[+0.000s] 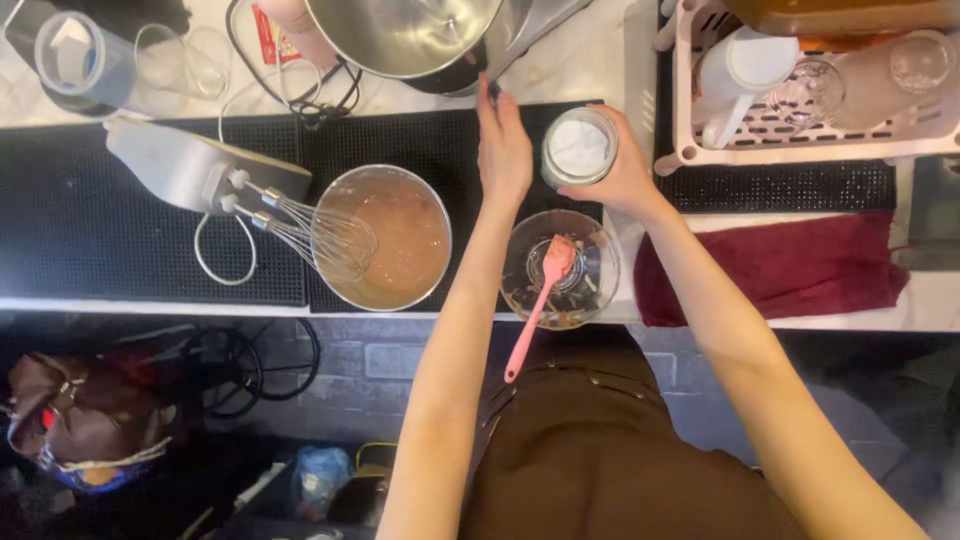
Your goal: Whisking a brown mixture in a metal bowl manually and then using a hand mixer.
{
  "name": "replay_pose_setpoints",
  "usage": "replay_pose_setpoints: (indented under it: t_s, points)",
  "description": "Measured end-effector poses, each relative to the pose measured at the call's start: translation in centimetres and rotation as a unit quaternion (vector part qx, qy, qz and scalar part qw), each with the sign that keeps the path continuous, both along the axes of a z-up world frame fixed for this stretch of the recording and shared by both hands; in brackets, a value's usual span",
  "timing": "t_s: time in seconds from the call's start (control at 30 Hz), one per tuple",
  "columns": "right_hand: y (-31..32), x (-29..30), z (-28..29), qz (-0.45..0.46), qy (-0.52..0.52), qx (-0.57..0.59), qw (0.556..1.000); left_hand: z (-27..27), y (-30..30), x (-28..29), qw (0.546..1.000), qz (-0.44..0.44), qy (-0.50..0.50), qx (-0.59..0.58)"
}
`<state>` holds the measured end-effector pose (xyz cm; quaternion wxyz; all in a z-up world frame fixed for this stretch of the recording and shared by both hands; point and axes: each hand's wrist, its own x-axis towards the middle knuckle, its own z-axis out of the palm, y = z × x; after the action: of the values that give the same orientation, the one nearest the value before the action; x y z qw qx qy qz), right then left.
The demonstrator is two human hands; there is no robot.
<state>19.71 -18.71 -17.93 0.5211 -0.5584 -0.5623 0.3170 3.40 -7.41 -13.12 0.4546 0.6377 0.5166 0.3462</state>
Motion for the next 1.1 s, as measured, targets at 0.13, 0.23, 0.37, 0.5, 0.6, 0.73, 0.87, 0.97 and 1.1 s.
replay_pose_setpoints:
  t_s: [0.13,0.23,0.37,0.5,0.6,0.73,0.87,0.97,1.1]
  points:
    - [0.0,0.7,-0.1,-0.011,0.006,0.004,1.000,-7.0,-0.2,-1.5,0.956,0.086,-0.179,-0.216]
    - [-1.0,0.6,1.4,-0.024,-0.002,0.007,1.000,-12.4,-1.4,-2.7,0.957,0.093,-0.171,-0.217]
    - [-3.0,-0.5,6.2,-0.058,-0.099,0.007,0.993,-3.9,-5.8,-3.6,0.982,0.070,0.084,0.151]
    - [-4.6,-1.2,8.3,-0.077,-0.118,0.027,0.990,10.5,-9.6,-3.2,0.979,0.057,-0.007,0.197]
    - [-5.6,-1.8,9.3,-0.110,-0.164,0.042,0.979,12.4,-10.7,-2.0,0.971,-0.061,0.120,0.197]
    - [-6.1,-2.3,10.2,-0.125,-0.220,0.086,0.964,10.1,-10.4,0.8,0.867,-0.183,0.364,0.286]
    - [-6.3,-2.5,10.2,-0.125,-0.239,0.129,0.954,8.2,-10.0,2.4,0.835,-0.163,0.408,0.330]
    - [-6.1,-2.5,10.0,-0.130,-0.244,0.144,0.950,8.1,-9.9,2.6,0.830,-0.187,0.410,0.328]
    - [-6.4,-2.4,9.9,-0.130,-0.236,0.141,0.953,8.3,-10.4,2.5,0.827,-0.186,0.395,0.353]
